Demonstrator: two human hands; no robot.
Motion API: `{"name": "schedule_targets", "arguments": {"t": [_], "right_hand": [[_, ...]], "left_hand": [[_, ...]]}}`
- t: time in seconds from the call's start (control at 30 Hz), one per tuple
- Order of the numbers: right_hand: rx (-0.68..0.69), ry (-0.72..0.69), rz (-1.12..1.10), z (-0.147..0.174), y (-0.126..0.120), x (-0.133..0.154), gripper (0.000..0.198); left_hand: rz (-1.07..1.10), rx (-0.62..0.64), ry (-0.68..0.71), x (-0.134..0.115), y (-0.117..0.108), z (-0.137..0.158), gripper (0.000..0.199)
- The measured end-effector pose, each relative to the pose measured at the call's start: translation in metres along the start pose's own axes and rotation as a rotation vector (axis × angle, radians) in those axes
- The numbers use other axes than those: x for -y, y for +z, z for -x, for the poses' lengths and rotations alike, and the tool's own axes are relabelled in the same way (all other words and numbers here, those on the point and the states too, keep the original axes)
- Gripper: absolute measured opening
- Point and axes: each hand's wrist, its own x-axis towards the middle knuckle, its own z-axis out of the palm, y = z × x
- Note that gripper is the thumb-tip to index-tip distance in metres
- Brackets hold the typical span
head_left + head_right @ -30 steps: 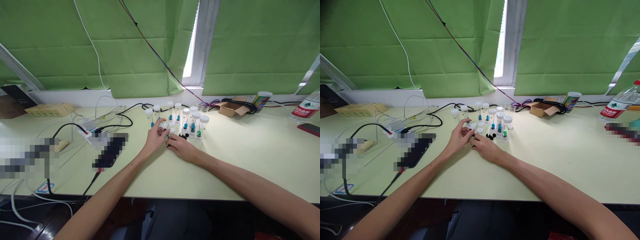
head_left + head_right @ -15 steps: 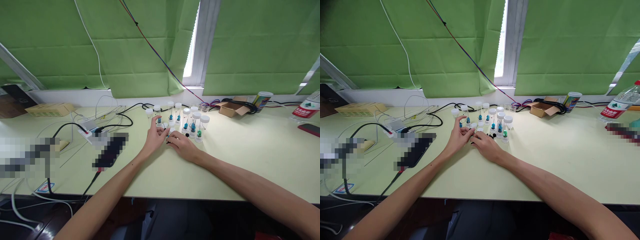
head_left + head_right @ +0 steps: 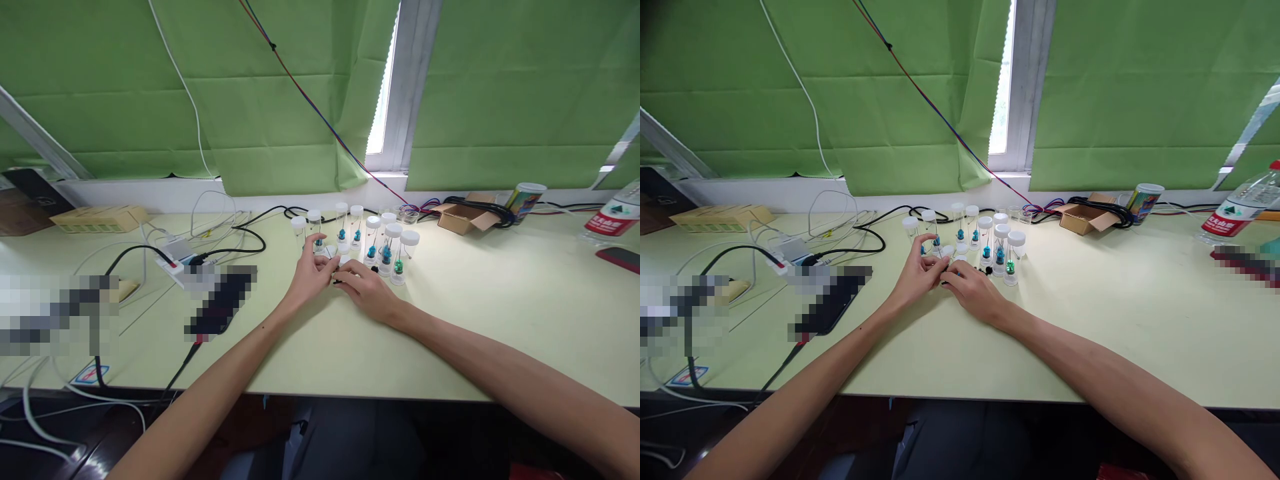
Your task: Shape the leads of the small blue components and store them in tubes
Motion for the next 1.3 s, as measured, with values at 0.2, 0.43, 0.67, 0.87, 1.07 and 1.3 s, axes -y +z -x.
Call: {"name": "schedule_targets", "arguments": {"t": [0.2,0.43,0.67,0.87,1.07,1.3], "right_hand": [[-0.010,0.007,-0.018,-0.0011,-0.0010,0.0004,0.019],[-0.019,0.016,-0.030,-0.0009,-0.0014,0.0005,0.018],[-0.029,0.033,-0.047,0.0004,-0.0007,-0.0014,0.019],[-0.073,0.033,-0.066,0.0004,-0.0002,-0.0009,0.018],[-0.127,0.048,-0.092,0.0007,0.0007,-0.0012,0.015],[-0.157,0.063,-0.093,-0.0001,0.0004,0.0008,0.016]], "left_hand": [[0.038,0.043,-0.014,0.0025,0.0010,0.0000,0.054],[0.075,0.068,-0.028,0.0038,0.0007,-0.0009,0.052],[0.106,0.106,-0.056,0.0012,-0.0006,-0.0013,0.045],[0.091,0.117,-0.047,0.0001,-0.0017,-0.0024,0.038],[0.048,0.132,-0.009,0.0011,-0.0023,-0.0032,0.033],[0.076,0.149,-0.013,-0.0005,-0.0035,-0.0037,0.032]]}}
